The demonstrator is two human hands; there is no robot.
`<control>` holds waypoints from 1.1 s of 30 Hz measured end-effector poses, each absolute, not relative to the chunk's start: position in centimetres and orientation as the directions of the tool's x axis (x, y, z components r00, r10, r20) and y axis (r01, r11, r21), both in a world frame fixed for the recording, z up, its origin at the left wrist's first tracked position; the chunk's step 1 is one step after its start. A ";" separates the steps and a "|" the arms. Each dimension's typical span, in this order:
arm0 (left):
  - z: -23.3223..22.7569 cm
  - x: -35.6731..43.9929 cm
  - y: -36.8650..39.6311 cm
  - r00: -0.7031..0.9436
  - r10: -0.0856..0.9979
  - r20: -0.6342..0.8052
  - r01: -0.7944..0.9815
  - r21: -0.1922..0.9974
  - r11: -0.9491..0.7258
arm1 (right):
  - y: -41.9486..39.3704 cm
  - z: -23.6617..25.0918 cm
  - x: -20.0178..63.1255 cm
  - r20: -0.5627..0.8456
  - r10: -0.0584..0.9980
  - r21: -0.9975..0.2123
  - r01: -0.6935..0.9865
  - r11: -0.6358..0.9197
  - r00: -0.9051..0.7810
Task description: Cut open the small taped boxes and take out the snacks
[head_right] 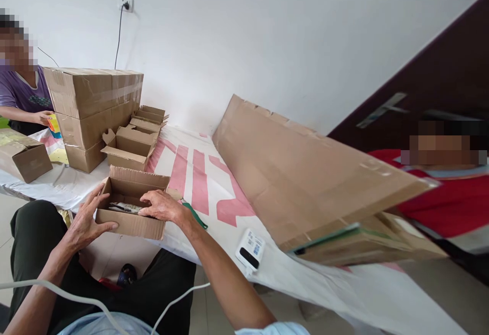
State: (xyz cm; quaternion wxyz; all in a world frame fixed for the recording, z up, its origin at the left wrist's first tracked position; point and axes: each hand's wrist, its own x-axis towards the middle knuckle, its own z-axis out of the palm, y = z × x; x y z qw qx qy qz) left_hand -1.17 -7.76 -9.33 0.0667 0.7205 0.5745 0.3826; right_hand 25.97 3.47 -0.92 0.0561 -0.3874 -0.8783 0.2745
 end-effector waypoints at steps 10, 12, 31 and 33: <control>-9.4 -0.8 -7.4 0.016 0.885 0.466 0.761 0.568 -0.313 | 2.4 -0.4 24.2 -0.046 0.804 -0.200 0.795 0.573 -0.592; -9.6 -0.7 -7.2 0.000 0.889 0.457 0.760 0.578 -0.297 | 2.6 -0.7 24.1 -0.053 0.813 -0.191 0.805 0.561 -0.579; -10.0 -0.8 -6.3 -0.023 0.881 0.472 0.775 0.566 -0.283 | 5.7 -3.2 26.0 0.262 0.809 -0.666 0.508 0.547 -0.527; -10.0 -1.0 -6.1 -0.019 0.883 0.469 0.784 0.555 -0.277 | 6.1 -2.4 26.4 0.304 0.819 -0.712 0.455 0.535 -0.487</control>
